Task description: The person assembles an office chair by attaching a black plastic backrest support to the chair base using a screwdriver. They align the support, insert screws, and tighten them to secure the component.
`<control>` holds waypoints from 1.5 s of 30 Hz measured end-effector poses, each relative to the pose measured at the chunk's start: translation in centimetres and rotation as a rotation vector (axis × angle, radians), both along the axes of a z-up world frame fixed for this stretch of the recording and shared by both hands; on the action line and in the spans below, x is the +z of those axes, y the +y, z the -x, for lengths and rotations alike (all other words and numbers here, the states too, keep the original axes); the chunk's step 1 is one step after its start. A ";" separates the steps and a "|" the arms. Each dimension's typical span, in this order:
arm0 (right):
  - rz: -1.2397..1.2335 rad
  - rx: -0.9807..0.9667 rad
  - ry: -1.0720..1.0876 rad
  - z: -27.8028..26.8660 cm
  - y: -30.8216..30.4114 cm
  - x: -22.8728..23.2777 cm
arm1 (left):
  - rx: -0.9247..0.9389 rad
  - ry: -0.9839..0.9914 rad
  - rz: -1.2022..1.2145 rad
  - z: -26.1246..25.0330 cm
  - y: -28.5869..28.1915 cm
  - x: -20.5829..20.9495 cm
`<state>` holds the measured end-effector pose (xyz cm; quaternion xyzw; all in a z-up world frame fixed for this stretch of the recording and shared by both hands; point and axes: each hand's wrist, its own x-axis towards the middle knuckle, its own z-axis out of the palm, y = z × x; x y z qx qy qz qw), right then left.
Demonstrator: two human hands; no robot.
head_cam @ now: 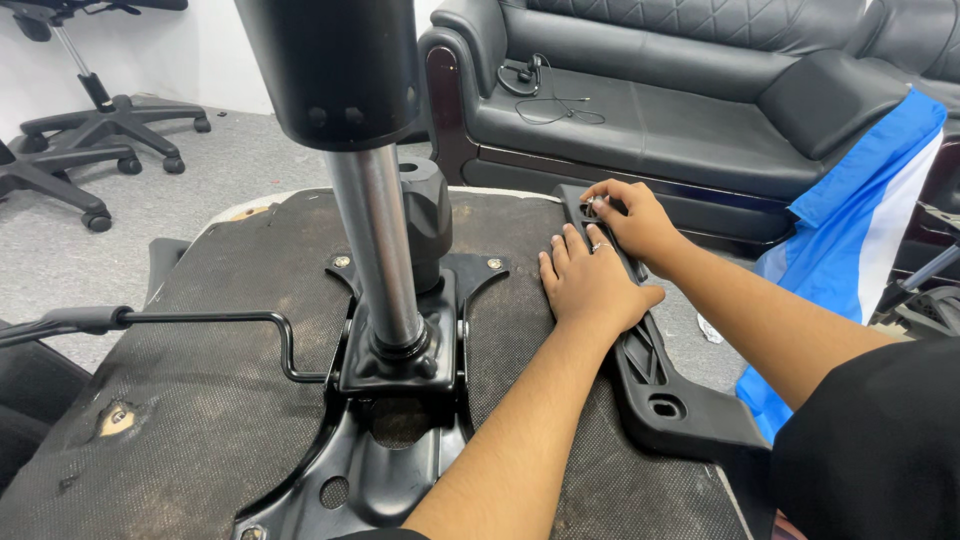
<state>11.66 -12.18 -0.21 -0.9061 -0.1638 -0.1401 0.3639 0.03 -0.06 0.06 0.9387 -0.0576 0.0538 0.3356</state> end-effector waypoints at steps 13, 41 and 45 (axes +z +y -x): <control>-0.223 -0.105 -0.017 2.1 0.5 0.7 | -0.016 0.003 -0.008 0.1 0.1 0.0; -0.335 -0.092 0.714 9.8 -1.2 5.1 | 0.119 -0.280 0.318 0.0 -0.1 -1.9; -0.335 -0.115 0.675 11.1 -0.4 5.5 | 0.098 -0.212 0.379 -0.6 0.9 -1.6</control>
